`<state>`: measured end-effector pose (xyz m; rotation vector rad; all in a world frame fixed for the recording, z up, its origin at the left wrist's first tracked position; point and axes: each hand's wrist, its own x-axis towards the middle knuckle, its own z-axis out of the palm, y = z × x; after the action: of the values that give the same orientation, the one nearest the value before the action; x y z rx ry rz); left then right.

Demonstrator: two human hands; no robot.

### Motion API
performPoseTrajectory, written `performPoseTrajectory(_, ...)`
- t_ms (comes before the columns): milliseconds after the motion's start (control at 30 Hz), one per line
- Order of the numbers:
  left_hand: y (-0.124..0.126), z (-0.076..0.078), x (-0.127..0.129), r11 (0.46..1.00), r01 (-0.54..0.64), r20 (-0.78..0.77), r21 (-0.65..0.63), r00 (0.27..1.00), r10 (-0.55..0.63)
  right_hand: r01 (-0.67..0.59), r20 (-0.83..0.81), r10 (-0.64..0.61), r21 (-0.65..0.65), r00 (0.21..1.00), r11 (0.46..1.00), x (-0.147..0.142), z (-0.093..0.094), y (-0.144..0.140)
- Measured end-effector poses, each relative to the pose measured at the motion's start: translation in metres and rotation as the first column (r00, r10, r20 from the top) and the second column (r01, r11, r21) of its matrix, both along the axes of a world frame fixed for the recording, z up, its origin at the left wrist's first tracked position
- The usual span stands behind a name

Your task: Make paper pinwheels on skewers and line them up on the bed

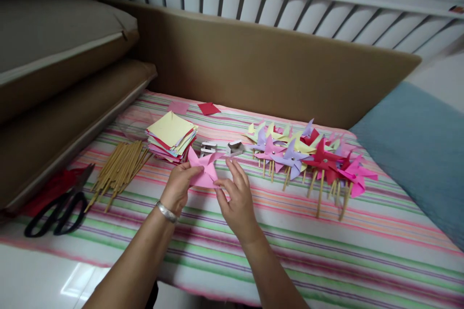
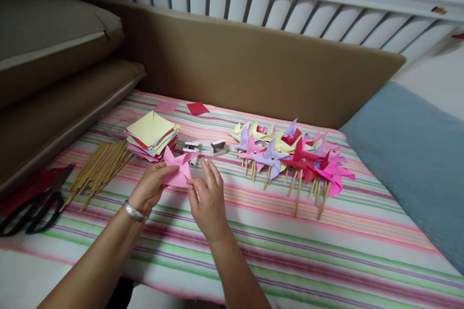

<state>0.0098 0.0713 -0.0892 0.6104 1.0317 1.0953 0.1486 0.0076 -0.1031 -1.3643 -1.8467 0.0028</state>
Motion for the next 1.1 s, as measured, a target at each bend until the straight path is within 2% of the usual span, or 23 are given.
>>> performPoseTrajectory(133, 0.001, -0.005, 0.0, 0.998, 0.013, -0.089, 0.054, 0.996, -0.009, -0.016, -0.04, 0.016, 0.013, 0.999, 1.0, 0.005, 0.002, 0.001)
performPoseTrajectory(267, -0.001, -0.009, 0.004, 0.991, 0.076, -0.159, 0.108, 0.986, -0.059, -0.035, -0.133, 0.026, -0.064, 0.991, 0.997, 0.01, 0.006, 0.001)
performPoseTrajectory(500, -0.013, -0.002, 0.015, 0.971, 0.215, -0.189, 0.103, 0.963, -0.193, 0.02, -0.284, -0.077, -0.198, 0.956, 0.98, 0.009, 0.007, -0.001)
performPoseTrajectory(767, -0.012, -0.006, 0.014, 0.962, 0.266, -0.124, 0.067, 0.959, -0.256, 0.057, -0.172, -0.082, -0.145, 0.982, 0.988, 0.011, 0.008, 0.001)
performPoseTrajectory(1100, -0.014, -0.001, 0.013, 0.94, 0.337, -0.033, 0.059, 0.941, -0.336, 0.094, -0.152, -0.125, -0.196, 0.98, 0.976, 0.01, 0.01, 0.001)
